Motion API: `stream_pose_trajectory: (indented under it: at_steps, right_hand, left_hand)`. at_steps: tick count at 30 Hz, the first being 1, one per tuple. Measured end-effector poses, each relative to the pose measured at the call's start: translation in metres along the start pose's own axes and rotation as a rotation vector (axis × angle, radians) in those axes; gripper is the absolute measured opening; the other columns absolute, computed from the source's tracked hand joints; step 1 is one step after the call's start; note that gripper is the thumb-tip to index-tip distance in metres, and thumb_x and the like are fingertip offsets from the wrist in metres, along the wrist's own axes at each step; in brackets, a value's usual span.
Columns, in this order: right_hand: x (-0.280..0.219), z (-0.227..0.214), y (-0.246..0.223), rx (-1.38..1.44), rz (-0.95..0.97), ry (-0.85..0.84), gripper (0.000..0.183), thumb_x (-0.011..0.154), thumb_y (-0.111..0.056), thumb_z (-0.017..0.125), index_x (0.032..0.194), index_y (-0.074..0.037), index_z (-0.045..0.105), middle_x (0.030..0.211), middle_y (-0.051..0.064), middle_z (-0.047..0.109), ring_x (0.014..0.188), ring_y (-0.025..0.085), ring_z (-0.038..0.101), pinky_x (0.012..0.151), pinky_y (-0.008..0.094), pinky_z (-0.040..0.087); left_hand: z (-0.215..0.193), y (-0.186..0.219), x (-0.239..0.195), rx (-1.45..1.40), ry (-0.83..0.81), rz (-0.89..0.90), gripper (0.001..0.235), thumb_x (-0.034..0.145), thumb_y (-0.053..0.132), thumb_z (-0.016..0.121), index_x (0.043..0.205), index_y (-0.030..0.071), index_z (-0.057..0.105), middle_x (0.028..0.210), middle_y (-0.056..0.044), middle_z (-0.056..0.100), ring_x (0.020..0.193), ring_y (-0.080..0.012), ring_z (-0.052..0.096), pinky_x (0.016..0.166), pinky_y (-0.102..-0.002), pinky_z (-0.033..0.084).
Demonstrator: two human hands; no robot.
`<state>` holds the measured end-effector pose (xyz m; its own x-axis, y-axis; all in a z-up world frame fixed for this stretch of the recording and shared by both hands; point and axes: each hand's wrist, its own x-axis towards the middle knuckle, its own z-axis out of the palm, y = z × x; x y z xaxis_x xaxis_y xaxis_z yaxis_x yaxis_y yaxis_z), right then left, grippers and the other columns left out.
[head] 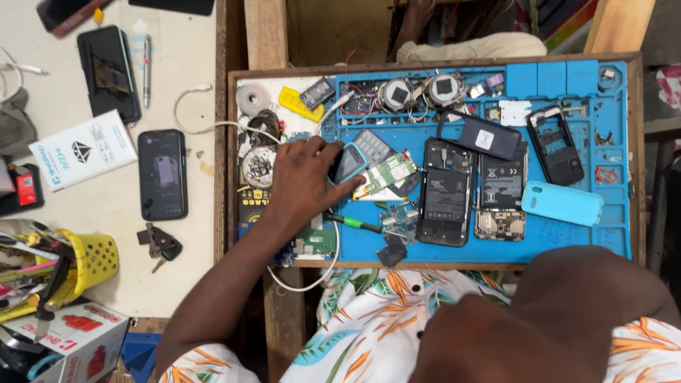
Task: The person disassembles a light blue feature phone using a screwdriver, removes the back cover and battery, and then connects a red wire to the internal circuitry to test the device. The phone screen lights up during the test.
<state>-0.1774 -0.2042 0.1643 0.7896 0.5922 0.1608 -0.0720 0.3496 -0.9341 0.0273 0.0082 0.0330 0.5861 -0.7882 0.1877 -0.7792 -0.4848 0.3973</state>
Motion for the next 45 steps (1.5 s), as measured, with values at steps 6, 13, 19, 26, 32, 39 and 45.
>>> stream_pose_trajectory:
  at_steps: [6, 13, 19, 26, 32, 39, 45]
  right_hand:
    - [-0.004, -0.001, -0.005, -0.016, 0.024, 0.001, 0.018, 0.105, -0.024, 0.062, 0.102, -0.007, 0.057, 0.069, 0.002, 0.051, 0.054, 0.009, 0.045, 0.049, 0.027, 0.039]
    - [0.004, -0.002, -0.008, -0.032, 0.032, -0.027, 0.017, 0.102, -0.02, 0.066, 0.105, -0.007, 0.057, 0.074, 0.002, 0.052, 0.059, 0.009, 0.047, 0.053, 0.028, 0.042]
    - [0.009, 0.007, -0.004, -0.02, 0.042, -0.01, 0.019, 0.1, -0.017, 0.07, 0.108, -0.006, 0.057, 0.077, 0.003, 0.053, 0.063, 0.009, 0.049, 0.056, 0.028, 0.044]
    - [0.02, 0.01, -0.003, -0.04, 0.042, 0.042, 0.023, 0.098, -0.014, 0.074, 0.111, -0.006, 0.057, 0.082, 0.004, 0.055, 0.068, 0.009, 0.05, 0.06, 0.029, 0.046]
    - [0.03, 0.011, -0.003, -0.068, 0.067, 0.105, 0.028, 0.096, -0.011, 0.077, 0.114, -0.005, 0.057, 0.086, 0.004, 0.056, 0.073, 0.009, 0.052, 0.063, 0.029, 0.048]
    - [0.038, 0.005, -0.006, -0.127, 0.107, 0.217, 0.034, 0.093, -0.008, 0.081, 0.117, -0.005, 0.057, 0.09, 0.005, 0.057, 0.078, 0.009, 0.054, 0.067, 0.03, 0.05]
    - [0.042, 0.005, -0.009, -0.16, 0.144, 0.331, 0.04, 0.091, -0.005, 0.084, 0.12, -0.004, 0.057, 0.094, 0.005, 0.058, 0.082, 0.009, 0.055, 0.071, 0.03, 0.052]
  left_hand:
    - [-0.003, -0.001, 0.001, 0.008, -0.017, -0.022, 0.065, 0.083, 0.061, 0.075, 0.118, 0.006, 0.073, 0.097, -0.013, 0.063, 0.094, -0.0321, 0.06, 0.087, -0.048, 0.042]
    - [-0.006, -0.004, 0.002, -0.001, -0.028, -0.051, 0.063, 0.082, 0.061, 0.076, 0.113, 0.006, 0.073, 0.095, -0.012, 0.063, 0.093, -0.0317, 0.06, 0.089, -0.048, 0.043]
    - [-0.004, -0.003, 0.0, -0.006, -0.032, -0.046, 0.063, 0.083, 0.061, 0.076, 0.113, 0.006, 0.073, 0.096, -0.013, 0.064, 0.092, -0.0311, 0.06, 0.088, -0.047, 0.043]
    - [-0.003, -0.005, 0.001, 0.002, -0.009, -0.028, 0.063, 0.082, 0.062, 0.076, 0.112, 0.006, 0.073, 0.096, -0.012, 0.064, 0.093, -0.03, 0.06, 0.088, -0.048, 0.043]
    - [-0.003, -0.004, 0.001, 0.019, 0.004, -0.021, 0.063, 0.084, 0.062, 0.076, 0.113, 0.006, 0.072, 0.097, -0.012, 0.064, 0.094, -0.0295, 0.06, 0.089, -0.048, 0.044]
    - [-0.003, 0.001, -0.004, -0.247, 0.199, 0.024, 0.066, 0.09, 0.062, 0.074, 0.122, 0.004, 0.07, 0.1, -0.009, 0.065, 0.085, -0.0236, 0.064, 0.076, -0.042, 0.053]
    - [0.003, -0.003, -0.002, -1.626, -0.096, -0.297, 0.078, 0.101, 0.068, 0.05, 0.14, 0.001, 0.057, 0.11, -0.006, 0.067, 0.084, -0.0151, 0.067, 0.073, -0.034, 0.063]
